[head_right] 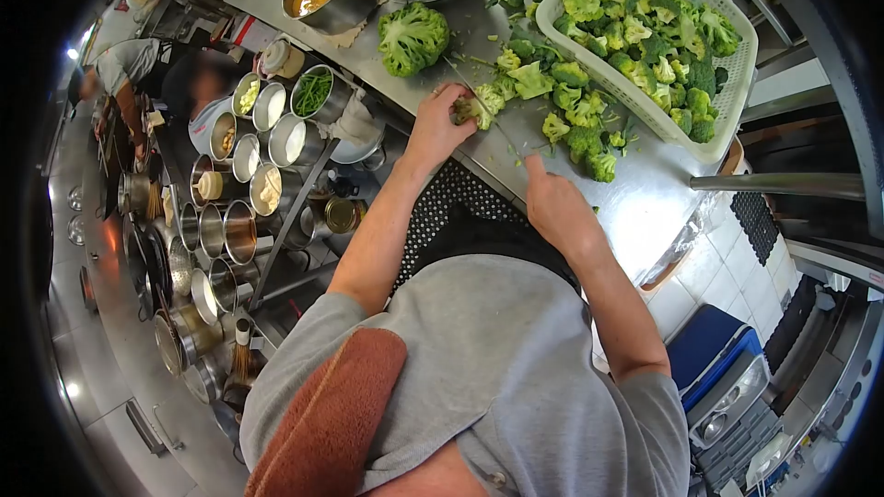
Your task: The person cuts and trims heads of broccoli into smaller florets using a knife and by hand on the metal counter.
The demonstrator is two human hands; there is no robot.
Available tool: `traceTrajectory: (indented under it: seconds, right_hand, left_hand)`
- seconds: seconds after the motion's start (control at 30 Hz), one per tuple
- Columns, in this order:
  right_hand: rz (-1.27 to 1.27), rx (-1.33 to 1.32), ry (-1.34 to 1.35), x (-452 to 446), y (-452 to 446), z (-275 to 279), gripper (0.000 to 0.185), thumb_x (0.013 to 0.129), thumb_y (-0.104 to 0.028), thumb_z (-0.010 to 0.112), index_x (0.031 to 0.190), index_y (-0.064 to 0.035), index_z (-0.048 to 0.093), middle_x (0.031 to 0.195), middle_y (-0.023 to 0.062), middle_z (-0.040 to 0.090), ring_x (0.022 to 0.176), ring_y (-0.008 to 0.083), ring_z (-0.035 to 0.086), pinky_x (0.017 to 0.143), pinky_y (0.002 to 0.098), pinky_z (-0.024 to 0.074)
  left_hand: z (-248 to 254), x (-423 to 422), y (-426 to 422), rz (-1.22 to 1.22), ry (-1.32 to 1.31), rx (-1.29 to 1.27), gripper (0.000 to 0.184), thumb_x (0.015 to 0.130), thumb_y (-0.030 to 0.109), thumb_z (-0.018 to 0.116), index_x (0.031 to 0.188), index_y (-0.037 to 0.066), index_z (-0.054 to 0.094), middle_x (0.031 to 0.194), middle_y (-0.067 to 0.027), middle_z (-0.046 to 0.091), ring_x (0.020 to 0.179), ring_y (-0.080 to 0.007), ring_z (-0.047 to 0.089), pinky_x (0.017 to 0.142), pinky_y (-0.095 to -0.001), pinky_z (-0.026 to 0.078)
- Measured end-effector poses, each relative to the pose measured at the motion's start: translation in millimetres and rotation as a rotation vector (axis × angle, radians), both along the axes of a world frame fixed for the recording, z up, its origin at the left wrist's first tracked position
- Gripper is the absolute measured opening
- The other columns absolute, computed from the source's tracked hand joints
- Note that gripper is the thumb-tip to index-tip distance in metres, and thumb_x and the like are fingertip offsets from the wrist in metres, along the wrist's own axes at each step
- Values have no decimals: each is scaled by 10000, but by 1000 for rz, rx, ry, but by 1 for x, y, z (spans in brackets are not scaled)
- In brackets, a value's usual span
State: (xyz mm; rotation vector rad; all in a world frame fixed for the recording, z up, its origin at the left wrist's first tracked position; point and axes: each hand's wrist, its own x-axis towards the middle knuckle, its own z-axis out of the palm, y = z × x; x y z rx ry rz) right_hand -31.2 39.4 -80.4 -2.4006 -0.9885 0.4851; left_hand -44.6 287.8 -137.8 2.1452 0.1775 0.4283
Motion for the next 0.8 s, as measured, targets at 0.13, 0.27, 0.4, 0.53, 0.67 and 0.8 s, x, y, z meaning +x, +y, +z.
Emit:
traceTrajectory:
  seconds: [0.13,0.27,0.4,0.53,0.67,0.8]
  right_hand:
    - [33,-162,-7,-2,-5,15,223,886,22,475,1099,15,410,738,321,639,732,493,657,665,604,509]
    - [51,-170,-11,3,-2,5,245,861,39,473,1096,11,409,760,312,644,765,494,659,699,593,513]
    - [62,-179,-16,7,6,2,288,844,44,478,1123,23,408,754,314,641,766,498,654,707,589,511]
    - [112,-173,-56,12,11,1,343,845,34,484,1181,56,420,785,312,652,771,503,645,701,584,507]
    - [86,-203,64,15,20,-5,408,886,-21,452,1283,73,432,890,341,659,844,496,647,753,568,508]
    - [71,-215,127,15,16,0,528,868,-49,473,1370,81,379,929,386,643,900,542,635,815,622,480]
  left_hand:
    - [0,-1,0,6,3,4,339,685,48,741,993,14,602,1037,-168,623,969,-396,616,839,-428,512]
    - [-5,1,0,10,-13,46,364,721,25,759,1053,-10,613,1060,-141,632,931,-278,666,813,-354,572]
    - [-11,2,1,45,-32,-7,382,720,-7,759,1073,-12,614,1061,-136,631,944,-234,675,819,-332,585]
    - [-9,-1,-2,50,-53,0,383,719,19,774,1064,-11,612,1053,-150,632,942,-263,676,804,-341,583]
    - [-5,-8,-3,117,-38,95,323,720,68,730,1015,13,611,993,-194,623,900,-384,640,780,-420,537]
    - [-17,-2,2,33,26,54,340,703,118,719,1008,20,606,1038,-207,593,1019,-404,589,874,-447,496]
